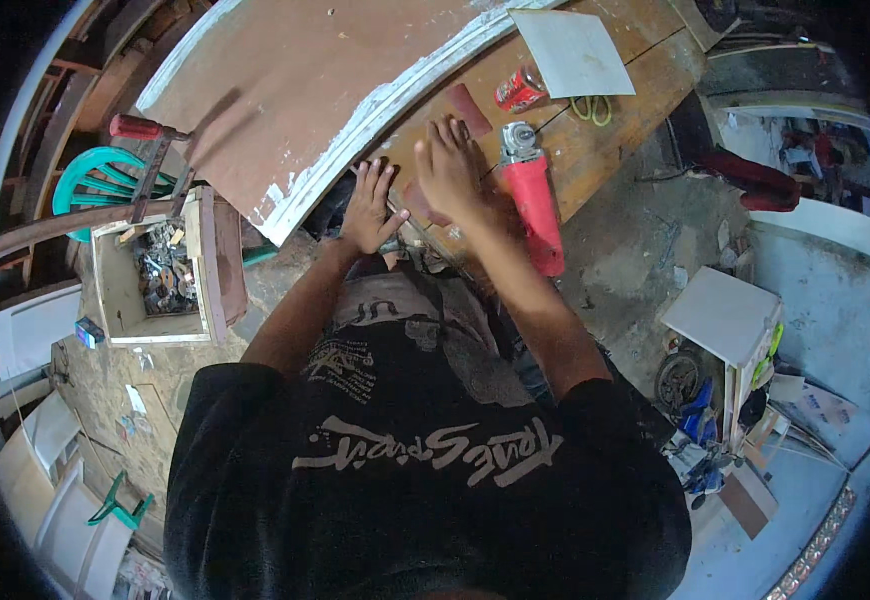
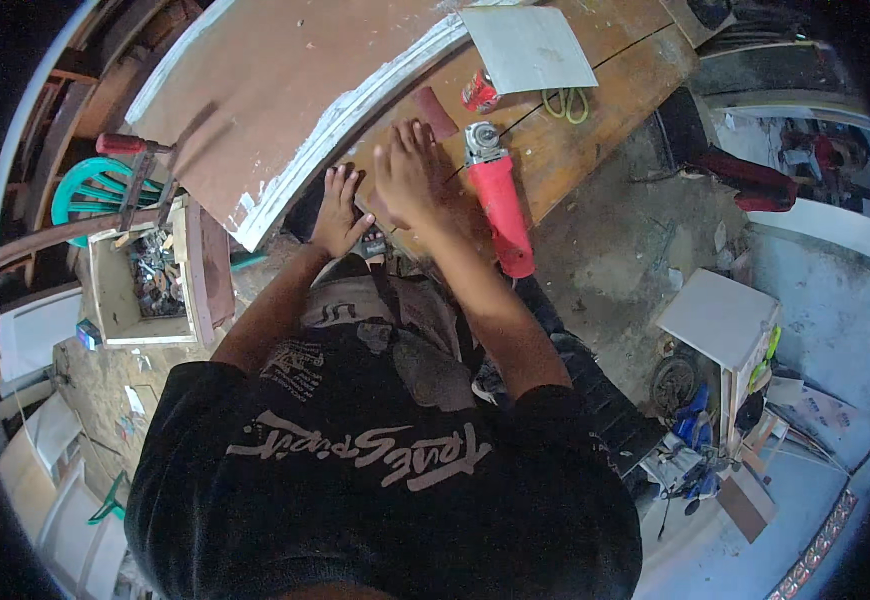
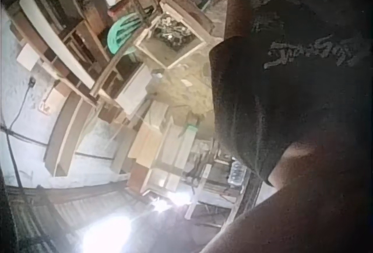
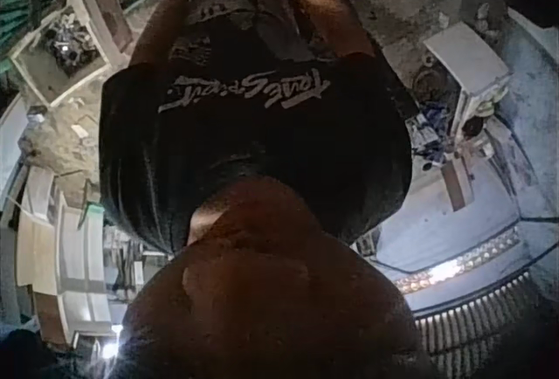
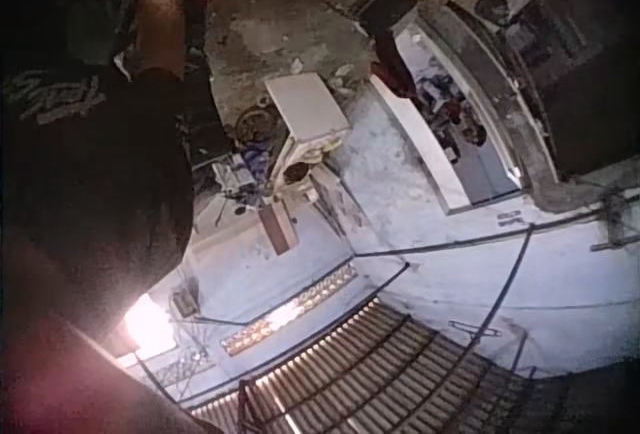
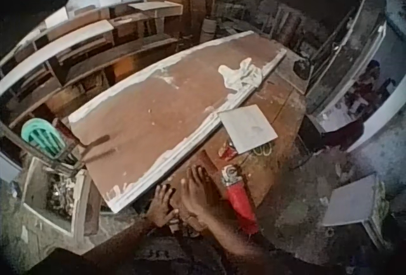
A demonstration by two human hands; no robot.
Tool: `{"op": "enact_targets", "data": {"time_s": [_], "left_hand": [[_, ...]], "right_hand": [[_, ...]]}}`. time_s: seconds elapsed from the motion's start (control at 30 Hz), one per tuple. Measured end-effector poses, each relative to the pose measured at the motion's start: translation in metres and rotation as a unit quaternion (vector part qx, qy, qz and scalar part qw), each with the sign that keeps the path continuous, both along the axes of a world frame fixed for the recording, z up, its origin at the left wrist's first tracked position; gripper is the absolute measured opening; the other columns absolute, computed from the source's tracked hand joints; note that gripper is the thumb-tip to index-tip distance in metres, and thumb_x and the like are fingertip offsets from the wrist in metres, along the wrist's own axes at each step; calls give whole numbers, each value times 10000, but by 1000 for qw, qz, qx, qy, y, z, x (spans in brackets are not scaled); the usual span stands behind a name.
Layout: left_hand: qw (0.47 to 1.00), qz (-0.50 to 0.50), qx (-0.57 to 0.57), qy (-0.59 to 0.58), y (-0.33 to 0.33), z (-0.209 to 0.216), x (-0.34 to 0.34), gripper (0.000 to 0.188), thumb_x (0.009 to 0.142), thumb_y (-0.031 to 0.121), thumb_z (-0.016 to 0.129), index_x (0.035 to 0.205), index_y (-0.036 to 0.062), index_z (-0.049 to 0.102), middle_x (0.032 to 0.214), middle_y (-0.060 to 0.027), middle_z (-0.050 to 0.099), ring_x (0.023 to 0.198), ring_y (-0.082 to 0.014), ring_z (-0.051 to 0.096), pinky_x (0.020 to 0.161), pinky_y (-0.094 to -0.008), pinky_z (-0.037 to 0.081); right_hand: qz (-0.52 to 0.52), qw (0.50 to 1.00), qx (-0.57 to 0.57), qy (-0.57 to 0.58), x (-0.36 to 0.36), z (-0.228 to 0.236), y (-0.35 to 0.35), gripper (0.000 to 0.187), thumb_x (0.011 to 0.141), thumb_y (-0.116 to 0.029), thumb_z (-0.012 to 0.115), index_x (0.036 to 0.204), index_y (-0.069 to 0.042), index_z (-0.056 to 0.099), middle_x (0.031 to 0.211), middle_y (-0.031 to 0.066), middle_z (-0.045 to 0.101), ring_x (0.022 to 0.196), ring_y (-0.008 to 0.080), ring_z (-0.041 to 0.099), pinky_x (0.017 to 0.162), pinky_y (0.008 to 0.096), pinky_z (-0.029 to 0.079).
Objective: The person trims a piece of sandpaper with shears and attaches it to the base of a hand-held sanding tool.
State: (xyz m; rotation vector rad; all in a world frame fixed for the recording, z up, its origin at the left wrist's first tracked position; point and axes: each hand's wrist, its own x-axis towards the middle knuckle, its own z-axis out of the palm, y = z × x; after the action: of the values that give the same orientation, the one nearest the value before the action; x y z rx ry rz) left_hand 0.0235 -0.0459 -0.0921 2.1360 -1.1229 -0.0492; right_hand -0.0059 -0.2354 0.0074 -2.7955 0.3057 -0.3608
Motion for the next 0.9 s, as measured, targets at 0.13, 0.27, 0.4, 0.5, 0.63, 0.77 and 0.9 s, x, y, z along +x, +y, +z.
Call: {"op": "enact_targets", "data": {"time_s": [0.13, 0.27, 0.4, 0.5, 0.63, 0.77, 0.9], "left_hand": [[1000, 6, -4, 2, 1, -2, 0, 831, 935, 465, 579, 1529, -3, 235, 1571, -309, 203, 1452, -548, 141, 1195, -569, 159], [1000, 0, -11, 0, 1, -7, 3, 834, 927, 457, 600, 1529, 3, 243, 1569, -311, 209, 1451, -544, 156, 1196, -558, 171], [1000, -12, -19, -18, 5, 1, 1, 836, 916, 462, 615, 1523, 7, 263, 1568, -310, 216, 1449, -543, 166, 1195, -556, 177], [999, 19, -27, 1, -4, -1, -2, 836, 915, 465, 613, 1518, -1, 271, 1565, -311, 221, 1447, -549, 162, 1193, -560, 176], [1000, 14, -7, 1, 0, -2, -1, 827, 918, 464, 604, 1514, -5, 275, 1561, -320, 218, 1446, -554, 156, 1192, -565, 173], [998, 13, -54, -22, 1, -9, -1, 820, 929, 444, 598, 1518, -10, 253, 1562, -319, 212, 1445, -552, 153, 1195, -571, 156], [999, 9, -43, -16, -4, 0, 0, 829, 923, 441, 610, 1514, -18, 254, 1561, -319, 215, 1444, -551, 159, 1201, -569, 139]], "right_hand": [[106, 977, 161, -91, 26, 94, -27, 568, 1041, -337, 357, 1460, 43, 405, 1550, 234, 359, 1467, 391, 285, 1189, 566, 173], [134, 991, -1, 4, 0, 48, -10, 578, 1041, -361, 360, 1482, 11, 390, 1574, 208, 332, 1493, 367, 233, 1205, 561, 139], [60, 998, -16, 23, -18, -6, 4, 576, 1011, -316, 420, 1483, 12, 376, 1562, 198, 349, 1491, 370, 226, 1208, 562, 127], [11, 997, -57, 44, -13, 1, 9, 562, 1005, -291, 430, 1475, 14, 387, 1555, 202, 358, 1481, 374, 244, 1202, 568, 135], [-35, 994, -46, 87, -2, 23, 10, 556, 1001, -273, 430, 1478, 10, 388, 1571, 209, 333, 1484, 383, 236, 1195, 578, 136], [70, 994, 12, -80, 7, 88, 6, 572, 998, -262, 408, 1499, 8, 357, 1572, 237, 315, 1478, 417, 236, 1191, 580, 134], [94, 994, -5, -55, -15, 35, 10, 619, 986, -284, 399, 1524, 11, 313, 1602, 216, 267, 1499, 388, 193, 1202, 558, 129]]}}
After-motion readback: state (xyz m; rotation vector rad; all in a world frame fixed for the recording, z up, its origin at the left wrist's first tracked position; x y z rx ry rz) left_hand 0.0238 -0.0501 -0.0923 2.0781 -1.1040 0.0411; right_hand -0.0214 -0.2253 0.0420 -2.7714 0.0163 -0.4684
